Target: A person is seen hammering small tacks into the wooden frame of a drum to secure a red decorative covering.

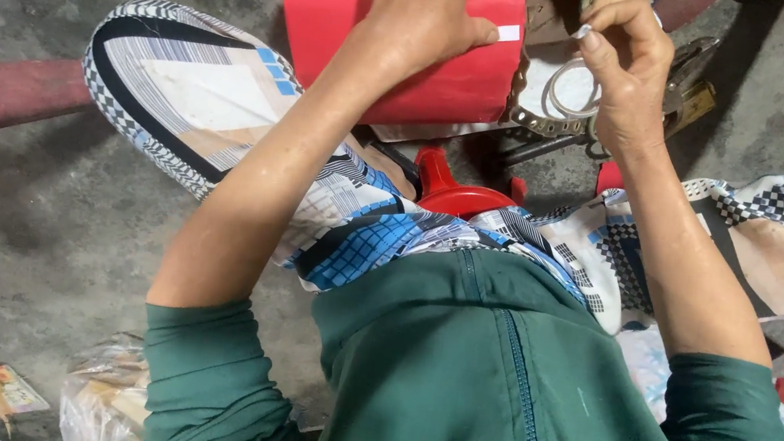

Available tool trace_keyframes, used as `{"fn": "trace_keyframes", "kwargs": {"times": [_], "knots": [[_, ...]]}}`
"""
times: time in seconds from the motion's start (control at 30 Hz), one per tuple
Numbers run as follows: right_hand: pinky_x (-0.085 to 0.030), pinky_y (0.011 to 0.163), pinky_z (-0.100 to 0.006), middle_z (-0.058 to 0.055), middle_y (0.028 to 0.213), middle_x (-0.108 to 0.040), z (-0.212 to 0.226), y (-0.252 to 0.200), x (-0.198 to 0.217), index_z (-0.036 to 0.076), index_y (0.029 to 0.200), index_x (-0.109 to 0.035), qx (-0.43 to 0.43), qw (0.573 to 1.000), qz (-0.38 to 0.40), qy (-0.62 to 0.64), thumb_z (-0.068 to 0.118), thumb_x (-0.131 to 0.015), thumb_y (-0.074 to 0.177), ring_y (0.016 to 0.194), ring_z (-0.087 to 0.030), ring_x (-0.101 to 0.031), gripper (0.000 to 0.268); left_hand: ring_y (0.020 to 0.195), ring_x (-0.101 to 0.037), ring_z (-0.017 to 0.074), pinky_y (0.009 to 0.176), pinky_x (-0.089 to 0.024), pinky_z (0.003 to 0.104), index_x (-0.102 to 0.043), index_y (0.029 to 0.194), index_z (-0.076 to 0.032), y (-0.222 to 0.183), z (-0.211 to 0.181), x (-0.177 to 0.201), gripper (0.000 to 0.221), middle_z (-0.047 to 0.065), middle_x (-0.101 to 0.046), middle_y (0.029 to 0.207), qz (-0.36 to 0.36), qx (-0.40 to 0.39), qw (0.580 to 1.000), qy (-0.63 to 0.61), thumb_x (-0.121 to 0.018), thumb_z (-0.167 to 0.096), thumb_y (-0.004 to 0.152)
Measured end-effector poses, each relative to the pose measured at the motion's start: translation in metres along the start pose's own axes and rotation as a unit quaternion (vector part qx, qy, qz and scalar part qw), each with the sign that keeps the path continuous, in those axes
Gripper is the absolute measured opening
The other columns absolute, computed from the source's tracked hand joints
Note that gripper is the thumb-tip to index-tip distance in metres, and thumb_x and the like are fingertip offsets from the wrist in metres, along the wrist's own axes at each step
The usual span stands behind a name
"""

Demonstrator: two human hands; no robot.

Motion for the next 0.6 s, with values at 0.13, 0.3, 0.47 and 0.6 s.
{"fn": "trace_keyframes", "kwargs": {"times": [0.13,0.3,0.47,0.6], "knots": [[-0.052,0.090,-0.021,0.002,0.119,-0.062,-0.020,-0.012,0.009,0.014,0.109,-0.055,-0.088,0.988,-0.042,0.122,0.024,-0.071,0.100,0.095,-0.006,-0.059,0.021,0.068,-0.067,0.0292,0.082,-0.048,0.055,-0.061,0.075,-0.016,-0.004,0.003,0.015,0.040,0.001,-0.066,0.068,0.006,0.010,1.000,-0.027,-0.097,-0.030,0.064],[-0.054,0.083,-0.022,0.002,0.095,-0.061,-0.039,-0.020,0.010,0.014,0.109,-0.057,-0.121,0.977,-0.084,0.153,0.026,-0.075,0.097,0.083,-0.007,-0.058,0.025,0.087,-0.063,0.0346,0.085,-0.039,0.061,-0.074,0.094,-0.009,-0.003,-0.001,-0.003,0.058,0.010,-0.072,0.087,-0.019,0.042,0.999,0.023,-0.096,-0.055,0.066],[-0.052,0.076,-0.024,0.001,0.094,-0.054,-0.027,-0.018,0.010,0.015,0.113,-0.051,-0.064,0.989,-0.085,0.102,0.027,-0.073,0.100,0.084,-0.008,-0.052,0.028,0.091,-0.056,0.0357,0.090,-0.035,0.059,-0.063,0.073,-0.008,-0.008,-0.002,0.008,0.047,0.011,-0.067,0.087,-0.028,0.023,0.999,0.014,-0.093,-0.044,0.070],[-0.051,0.075,-0.024,0.000,0.097,-0.057,-0.023,-0.020,0.009,0.010,0.110,-0.062,-0.056,0.992,-0.084,0.081,0.031,-0.070,0.101,0.081,-0.009,-0.054,0.025,0.093,-0.054,0.0299,0.090,-0.038,0.051,-0.054,0.084,-0.014,-0.017,-0.005,0.028,0.037,0.004,-0.061,0.090,-0.035,0.005,0.998,-0.055,-0.088,-0.024,0.075]]}}
Point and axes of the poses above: each hand's wrist, its own y-axis towards the middle knuckle, its own x-axis out of the back of the hand, z = x × y, the point moved 10 cm from there along y, towards the middle knuckle
